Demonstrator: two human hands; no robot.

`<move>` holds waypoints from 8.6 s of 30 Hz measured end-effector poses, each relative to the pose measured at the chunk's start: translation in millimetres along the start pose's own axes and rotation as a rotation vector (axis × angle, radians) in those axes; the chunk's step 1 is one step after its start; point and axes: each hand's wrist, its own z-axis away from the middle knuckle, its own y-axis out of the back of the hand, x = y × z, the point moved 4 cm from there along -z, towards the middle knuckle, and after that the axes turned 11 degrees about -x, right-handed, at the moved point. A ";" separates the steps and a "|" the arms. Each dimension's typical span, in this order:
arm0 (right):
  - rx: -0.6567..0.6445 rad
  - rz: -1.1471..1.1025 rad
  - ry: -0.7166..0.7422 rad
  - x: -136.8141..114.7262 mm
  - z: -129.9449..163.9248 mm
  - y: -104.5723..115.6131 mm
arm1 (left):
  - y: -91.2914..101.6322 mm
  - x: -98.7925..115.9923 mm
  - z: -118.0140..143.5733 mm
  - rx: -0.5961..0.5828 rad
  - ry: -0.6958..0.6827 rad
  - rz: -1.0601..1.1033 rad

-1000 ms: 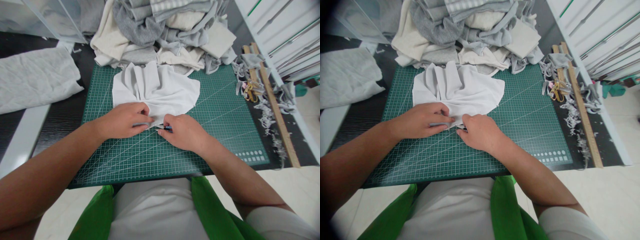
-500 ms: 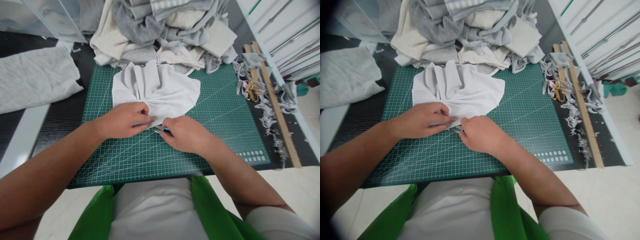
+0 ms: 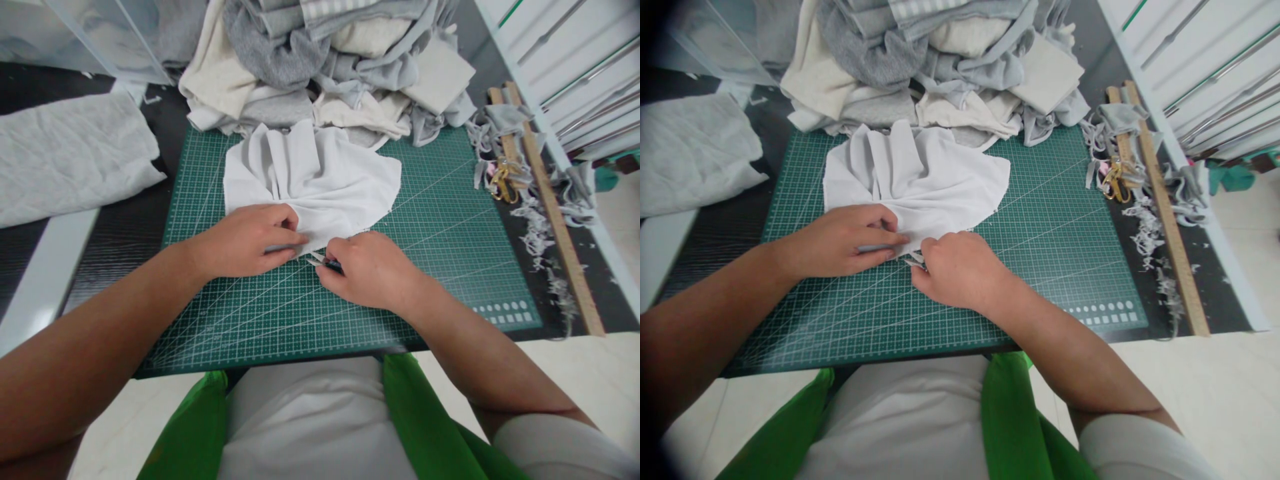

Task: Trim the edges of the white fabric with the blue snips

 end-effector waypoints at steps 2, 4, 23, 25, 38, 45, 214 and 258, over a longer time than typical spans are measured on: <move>0.001 -0.017 -0.007 -0.7 -2.3 -2.2 | 0.0 -0.1 0.1 0.006 -0.002 -0.006; 0.004 -0.039 -0.008 -1.8 -4.3 -4.0 | 0.1 -0.2 0.0 0.010 -0.005 -0.014; 0.014 -0.074 -0.083 -5.8 -5.6 -9.0 | -0.6 -1.3 -0.7 0.036 -0.034 0.008; 0.014 -0.080 -0.081 -5.2 -6.2 -9.9 | -0.8 -1.2 -0.4 0.044 -0.039 -0.008; 0.026 -0.104 -0.089 -5.4 -7.8 -11.3 | -1.5 -1.6 0.3 0.043 -0.038 -0.014; 0.018 -0.118 -0.111 -6.6 -9.6 -11.7 | -1.4 -1.5 0.7 0.030 -0.019 -0.009; 0.028 -0.301 0.009 -4.4 -10.8 -9.5 | -1.7 -1.1 -0.8 0.012 -0.003 -0.016; 0.002 -0.334 -0.003 -8.2 -15.7 -7.8 | -1.4 -1.9 -1.0 0.054 -0.038 0.006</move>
